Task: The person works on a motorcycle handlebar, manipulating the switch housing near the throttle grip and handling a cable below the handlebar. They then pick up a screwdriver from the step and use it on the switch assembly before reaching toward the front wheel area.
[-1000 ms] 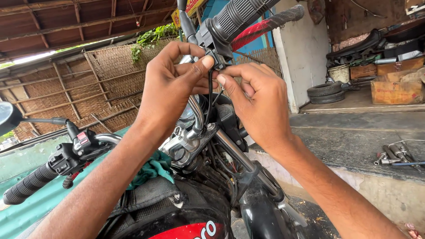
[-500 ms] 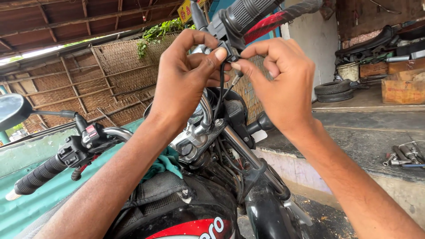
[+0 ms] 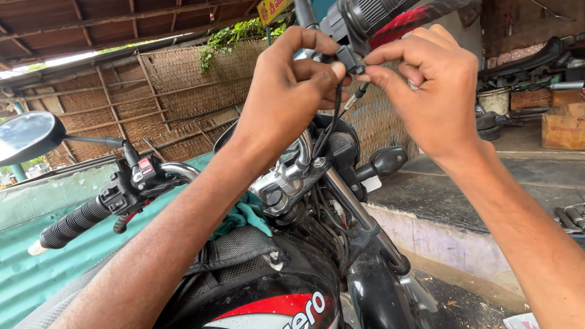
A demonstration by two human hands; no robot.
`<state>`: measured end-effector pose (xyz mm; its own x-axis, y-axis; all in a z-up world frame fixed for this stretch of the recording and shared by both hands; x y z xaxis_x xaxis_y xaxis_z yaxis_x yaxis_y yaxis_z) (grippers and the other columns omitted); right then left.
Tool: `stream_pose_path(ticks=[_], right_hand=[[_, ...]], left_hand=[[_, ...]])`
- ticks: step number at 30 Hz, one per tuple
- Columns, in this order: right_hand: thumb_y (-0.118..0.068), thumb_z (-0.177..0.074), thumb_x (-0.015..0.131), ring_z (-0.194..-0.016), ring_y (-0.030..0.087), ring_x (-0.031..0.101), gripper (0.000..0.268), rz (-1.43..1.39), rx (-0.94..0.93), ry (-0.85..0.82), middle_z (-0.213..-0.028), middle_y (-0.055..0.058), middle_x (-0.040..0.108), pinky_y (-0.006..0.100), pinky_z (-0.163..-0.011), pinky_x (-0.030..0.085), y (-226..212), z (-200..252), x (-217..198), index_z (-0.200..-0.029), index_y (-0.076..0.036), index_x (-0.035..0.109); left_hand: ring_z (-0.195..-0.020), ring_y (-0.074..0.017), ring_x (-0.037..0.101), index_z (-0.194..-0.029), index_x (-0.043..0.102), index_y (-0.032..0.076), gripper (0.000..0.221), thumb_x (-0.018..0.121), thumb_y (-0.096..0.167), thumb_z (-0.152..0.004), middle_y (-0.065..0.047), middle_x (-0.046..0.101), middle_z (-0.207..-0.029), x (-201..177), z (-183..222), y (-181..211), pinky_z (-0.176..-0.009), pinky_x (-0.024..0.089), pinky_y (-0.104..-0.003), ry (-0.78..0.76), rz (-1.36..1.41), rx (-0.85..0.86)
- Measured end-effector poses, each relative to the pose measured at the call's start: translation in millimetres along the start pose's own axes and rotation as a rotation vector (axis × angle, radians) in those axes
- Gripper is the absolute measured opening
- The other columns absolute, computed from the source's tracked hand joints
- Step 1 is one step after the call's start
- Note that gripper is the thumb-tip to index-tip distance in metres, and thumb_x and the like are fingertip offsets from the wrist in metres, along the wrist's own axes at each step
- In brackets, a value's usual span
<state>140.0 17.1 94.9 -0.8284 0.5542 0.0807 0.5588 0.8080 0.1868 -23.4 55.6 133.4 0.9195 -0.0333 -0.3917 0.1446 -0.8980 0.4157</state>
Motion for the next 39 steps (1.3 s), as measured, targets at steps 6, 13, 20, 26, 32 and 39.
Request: stream_pose_path(ticks=[6,13,20,26,32,39], right_hand=[[0.002,-0.093,0.084,-0.078,0.017,0.046,0.016,-0.012,-0.043,-0.042,-0.071,0.0,0.045,0.035,-0.075,0.037,-1.0,-2.2,1.7,-0.105,-0.001,0.075],[0.001,-0.097,0.081,-0.068,0.01,0.043,0.015,0.038,0.078,-0.111,-0.071,-0.002,0.046,0.029,-0.065,0.035,0.9,-2.4,15.1,-0.109,-0.001,0.074],[-0.001,-0.112,0.073,-0.068,0.0,0.042,0.002,-0.12,0.225,-0.113,-0.077,-0.005,0.05,0.015,-0.069,0.042,44.6,19.2,35.0,-0.114,-0.003,0.071],[-0.008,-0.11,0.068,-0.073,0.002,0.04,0.017,0.043,0.244,-0.1,-0.081,-0.006,0.046,0.016,-0.071,0.04,37.4,19.6,38.0,-0.125,-0.003,0.064],[-0.002,-0.113,0.065,-0.072,0.011,0.049,0.017,0.34,0.007,-0.186,-0.08,0.004,0.046,0.023,-0.078,0.052,22.9,21.1,46.7,-0.13,0.001,0.065],[-0.014,-0.113,0.049,-0.106,0.012,0.066,0.026,0.032,0.086,-0.193,-0.113,0.003,0.062,0.03,-0.096,0.053,18.8,17.3,59.1,-0.134,0.0,0.053]], left_hand=[[-0.085,-0.0177,0.077,-0.122,0.05,-0.002,0.043,0.048,-0.014,-0.082,-0.015,0.074,-0.097,-1.0,-5.2,-11.9,-0.073,0.064,-0.029,-0.065,0.074,-0.005],[-0.083,-0.0179,0.078,-0.119,0.056,0.0,0.04,0.061,-0.008,-0.08,-0.012,0.077,-0.09,-13.0,-1.1,-13.5,-0.072,0.062,-0.03,0.038,-0.109,0.146],[-0.091,-0.0363,0.074,-0.104,0.06,0.001,0.032,0.071,0.001,-0.075,-0.016,0.074,-0.092,-23.4,14.4,10.9,-0.079,0.056,-0.046,0.277,-0.491,0.487],[-0.111,-0.0455,0.063,-0.108,0.062,0.004,0.047,0.076,0.019,-0.066,-0.022,0.07,-0.11,-28.2,6.7,11.6,-0.088,0.047,-0.058,0.266,-0.812,0.607],[-0.118,-0.0417,0.067,-0.124,0.065,0.007,0.054,0.07,0.041,-0.083,-0.021,0.071,-0.123,-27.7,-7.2,-1.0,-0.1,0.055,-0.052,0.177,-0.459,0.629],[-0.118,-0.0352,0.072,-0.13,0.067,0.017,0.05,0.052,0.051,-0.096,-0.016,0.076,-0.122,-21.5,-24.3,-24.7,-0.101,0.056,-0.048,0.069,-0.39,0.502]])
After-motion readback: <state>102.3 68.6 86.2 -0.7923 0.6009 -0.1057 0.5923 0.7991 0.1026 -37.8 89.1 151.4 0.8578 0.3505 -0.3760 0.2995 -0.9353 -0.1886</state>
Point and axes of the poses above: each hand's wrist, its own z-axis away from the middle knuckle, its own x-axis out of the palm, y = z × x, the point moved 9 cm from there along -z, towards the middle knuckle
